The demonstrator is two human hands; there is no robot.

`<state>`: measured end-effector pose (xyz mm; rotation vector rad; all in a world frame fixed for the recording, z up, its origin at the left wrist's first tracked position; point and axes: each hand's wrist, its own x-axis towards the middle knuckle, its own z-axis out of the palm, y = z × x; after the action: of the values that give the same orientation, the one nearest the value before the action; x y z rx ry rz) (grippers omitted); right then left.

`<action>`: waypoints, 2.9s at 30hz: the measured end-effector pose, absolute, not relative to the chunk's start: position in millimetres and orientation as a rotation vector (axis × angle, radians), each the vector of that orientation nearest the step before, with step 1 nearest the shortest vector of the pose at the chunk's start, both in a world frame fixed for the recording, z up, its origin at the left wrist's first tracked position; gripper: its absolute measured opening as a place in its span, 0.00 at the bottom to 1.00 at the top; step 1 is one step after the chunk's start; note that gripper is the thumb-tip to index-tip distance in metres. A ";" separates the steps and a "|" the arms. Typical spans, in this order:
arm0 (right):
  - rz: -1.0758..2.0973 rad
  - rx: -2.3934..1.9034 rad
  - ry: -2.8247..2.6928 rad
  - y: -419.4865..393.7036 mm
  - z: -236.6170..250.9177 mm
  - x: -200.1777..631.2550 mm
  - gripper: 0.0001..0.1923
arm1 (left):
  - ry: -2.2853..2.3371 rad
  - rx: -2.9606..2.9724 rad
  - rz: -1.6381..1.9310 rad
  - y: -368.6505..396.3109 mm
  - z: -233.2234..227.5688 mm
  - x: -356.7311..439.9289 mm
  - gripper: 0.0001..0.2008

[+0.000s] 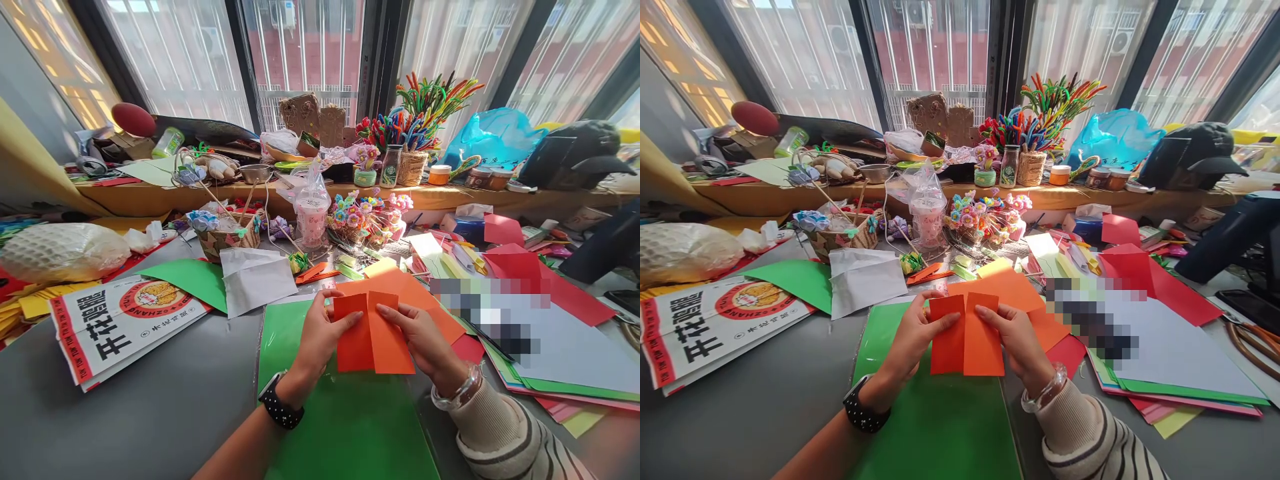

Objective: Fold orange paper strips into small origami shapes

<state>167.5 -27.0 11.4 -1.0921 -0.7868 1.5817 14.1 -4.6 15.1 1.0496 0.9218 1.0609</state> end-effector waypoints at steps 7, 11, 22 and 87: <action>1.529 -1.088 -0.874 -27.6 10.5 169.4 0.11 | 0.884 1.035 1.082 -4.9 19.0 14.2 0.22; 1.531 -1.102 -0.920 -28.1 11.3 170.4 0.10 | 0.847 1.014 1.079 -4.8 21.8 13.7 0.22; 1.513 -1.156 -0.792 -27.6 14.0 167.5 0.12 | 0.930 1.029 1.125 -6.6 16.6 15.3 0.25; 1.066 -1.266 -1.167 -27.8 10.1 171.6 0.11 | 0.947 1.106 1.018 -0.6 14.6 12.0 0.09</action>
<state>171.6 -27.8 10.1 -1.2662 -1.1666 1.0663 12.0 -0.6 14.6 1.1055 0.9467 1.0178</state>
